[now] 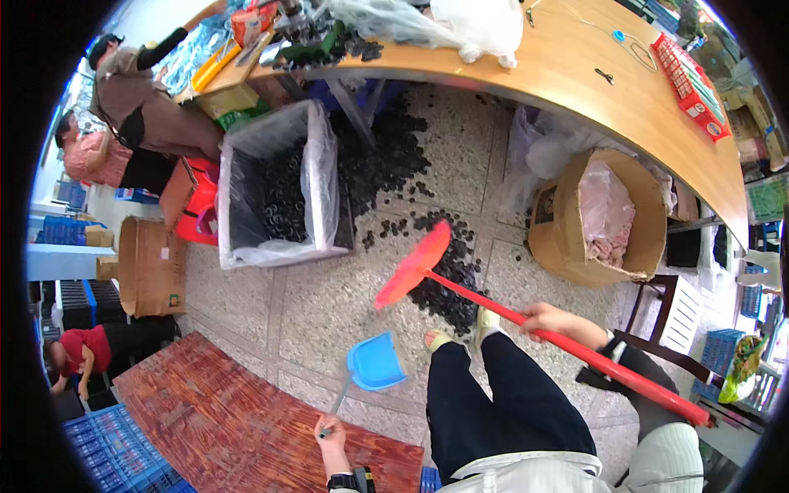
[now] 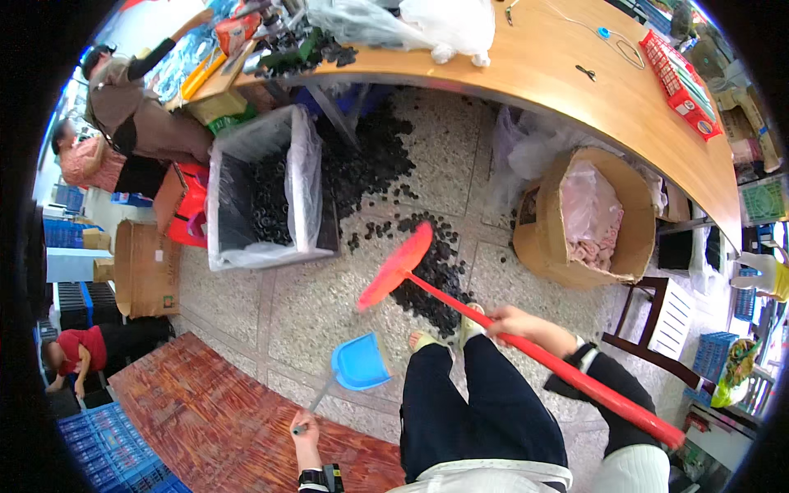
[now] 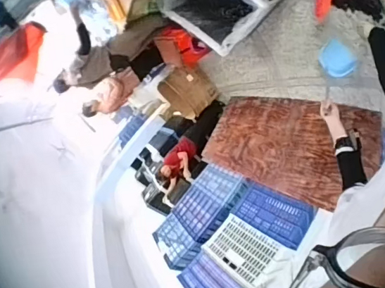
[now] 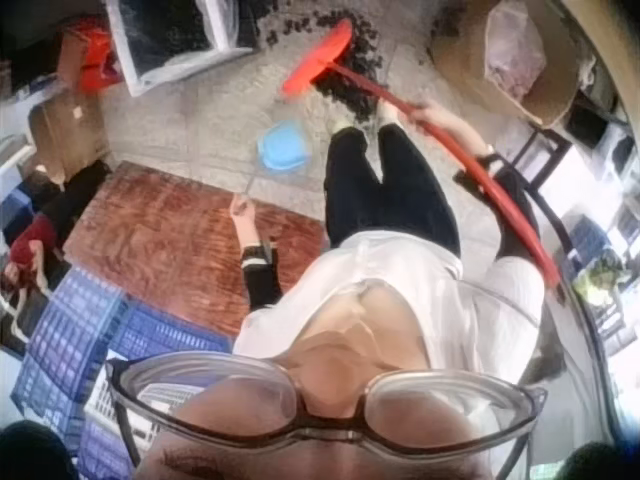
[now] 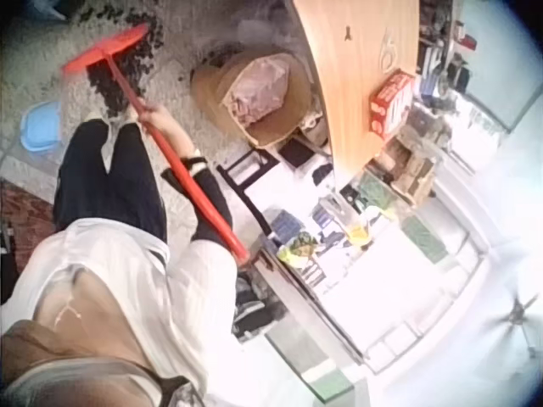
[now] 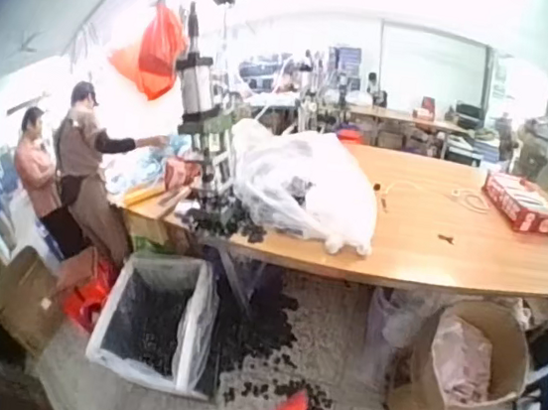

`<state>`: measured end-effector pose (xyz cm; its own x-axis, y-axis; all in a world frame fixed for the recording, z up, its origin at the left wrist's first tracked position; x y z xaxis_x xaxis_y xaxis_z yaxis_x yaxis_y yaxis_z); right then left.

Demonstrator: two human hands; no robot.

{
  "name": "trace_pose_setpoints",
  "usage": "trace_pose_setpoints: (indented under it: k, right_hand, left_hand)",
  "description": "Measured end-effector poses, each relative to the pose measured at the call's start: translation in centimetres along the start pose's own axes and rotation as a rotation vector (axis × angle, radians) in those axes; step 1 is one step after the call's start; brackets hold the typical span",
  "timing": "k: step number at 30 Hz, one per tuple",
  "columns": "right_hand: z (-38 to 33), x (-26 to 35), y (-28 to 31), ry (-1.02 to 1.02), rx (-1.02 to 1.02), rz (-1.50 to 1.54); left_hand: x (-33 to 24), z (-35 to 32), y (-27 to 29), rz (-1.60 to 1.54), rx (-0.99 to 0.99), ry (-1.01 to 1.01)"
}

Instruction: Sweeping small black components from the floor into a dustpan and emptying them into a collection bin.

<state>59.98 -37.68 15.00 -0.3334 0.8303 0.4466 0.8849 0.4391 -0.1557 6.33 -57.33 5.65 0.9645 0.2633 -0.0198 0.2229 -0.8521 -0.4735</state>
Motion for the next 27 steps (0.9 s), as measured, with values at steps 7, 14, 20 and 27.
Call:
trace_pose_setpoints:
  k: [7,14,20,27]
  right_hand:
    - [-4.3,-1.3,-0.4,0.085,-0.05,0.204]
    - [-2.5,-3.3,-2.1,0.002,-0.275,0.43]
    - [-1.5,-2.7,-6.1,-0.026,-0.38,0.575]
    - [-2.7,-0.2,-12.5,0.035,-0.408,0.758]
  left_hand:
    - [-6.4,6.6,-7.9,0.134,0.068,-0.048]
    - [-13.4,12.6,-16.5,0.02,0.057,0.128]
    - [-16.3,16.1,-25.3,0.51,0.0,-0.048]
    - [-17.3,18.9,-21.5,1.209,-0.389,-0.167]
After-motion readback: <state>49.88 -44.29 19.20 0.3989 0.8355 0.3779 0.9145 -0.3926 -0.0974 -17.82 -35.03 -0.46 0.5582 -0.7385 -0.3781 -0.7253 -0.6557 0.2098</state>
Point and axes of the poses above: each hand's wrist, its own z-axis towards the middle knuckle, its own y-axis out of the back of the hand, x = y × z, the point moved 8 cm from there along z, towards the middle knuckle, and after that the axes turned 1 degree about -y, right-handed, at the moved point
